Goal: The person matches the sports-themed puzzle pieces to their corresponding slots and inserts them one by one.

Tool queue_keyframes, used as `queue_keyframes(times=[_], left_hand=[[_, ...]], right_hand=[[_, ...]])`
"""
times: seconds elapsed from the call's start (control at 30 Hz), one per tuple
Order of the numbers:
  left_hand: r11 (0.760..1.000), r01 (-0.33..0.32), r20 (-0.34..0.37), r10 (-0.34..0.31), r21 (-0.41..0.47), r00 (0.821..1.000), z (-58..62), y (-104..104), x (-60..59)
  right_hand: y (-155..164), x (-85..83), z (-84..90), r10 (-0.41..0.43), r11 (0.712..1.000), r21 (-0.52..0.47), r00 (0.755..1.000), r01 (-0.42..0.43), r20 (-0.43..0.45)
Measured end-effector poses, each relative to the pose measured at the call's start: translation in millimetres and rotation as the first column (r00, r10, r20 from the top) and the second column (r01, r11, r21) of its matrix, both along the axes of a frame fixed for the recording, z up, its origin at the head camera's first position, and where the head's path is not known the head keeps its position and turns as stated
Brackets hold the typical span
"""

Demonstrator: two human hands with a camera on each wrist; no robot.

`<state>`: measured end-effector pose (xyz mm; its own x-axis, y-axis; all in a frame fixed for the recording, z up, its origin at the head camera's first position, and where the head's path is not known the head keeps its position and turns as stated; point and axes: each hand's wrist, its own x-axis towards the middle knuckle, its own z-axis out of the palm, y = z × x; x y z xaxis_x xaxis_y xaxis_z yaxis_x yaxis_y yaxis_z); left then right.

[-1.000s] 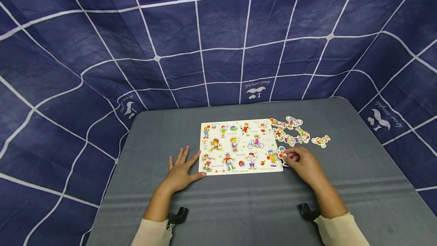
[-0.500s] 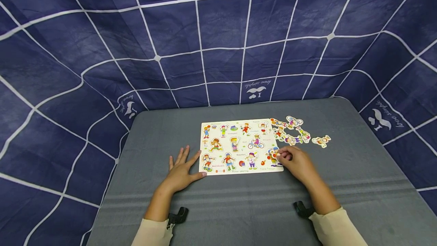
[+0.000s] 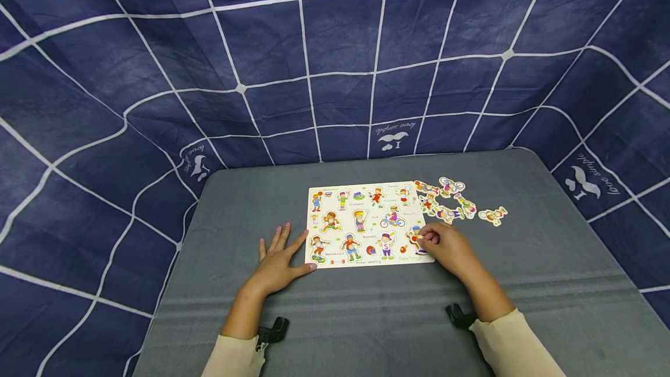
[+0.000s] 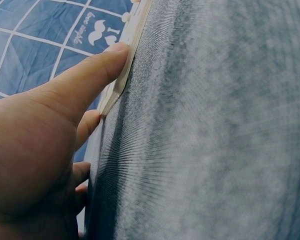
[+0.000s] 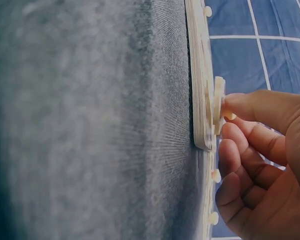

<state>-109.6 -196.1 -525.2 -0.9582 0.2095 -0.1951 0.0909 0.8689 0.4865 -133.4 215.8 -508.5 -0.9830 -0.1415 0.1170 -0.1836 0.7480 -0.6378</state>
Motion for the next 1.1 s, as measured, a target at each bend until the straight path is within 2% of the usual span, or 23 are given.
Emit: queue_keyframes(times=[0.33, 0.67, 1.1], left_hand=[[1.0, 0.001, 0.002, -0.001, 0.0, 1.0, -0.1, 0.9, 0.0], [1.0, -0.001, -0.004, 0.001, 0.001, 1.0, -1.0, -0.2, -0.3], [1.0, -0.003, -0.005, 0.003, 0.002, 1.0, -0.7, -0.1, -0.2]], right_hand=[[-2.3, -2.1, 1.4, 0.026, 1.0, 0.001, 0.999, -0.026, 0.034], [-4.3, -2.0, 0.2, 0.042, 0.999, 0.0, 0.999, -0.042, 0.021], [-4.3, -3.6, -3.0, 0.031, 1.0, -0.003, 0.998, -0.031, 0.062]])
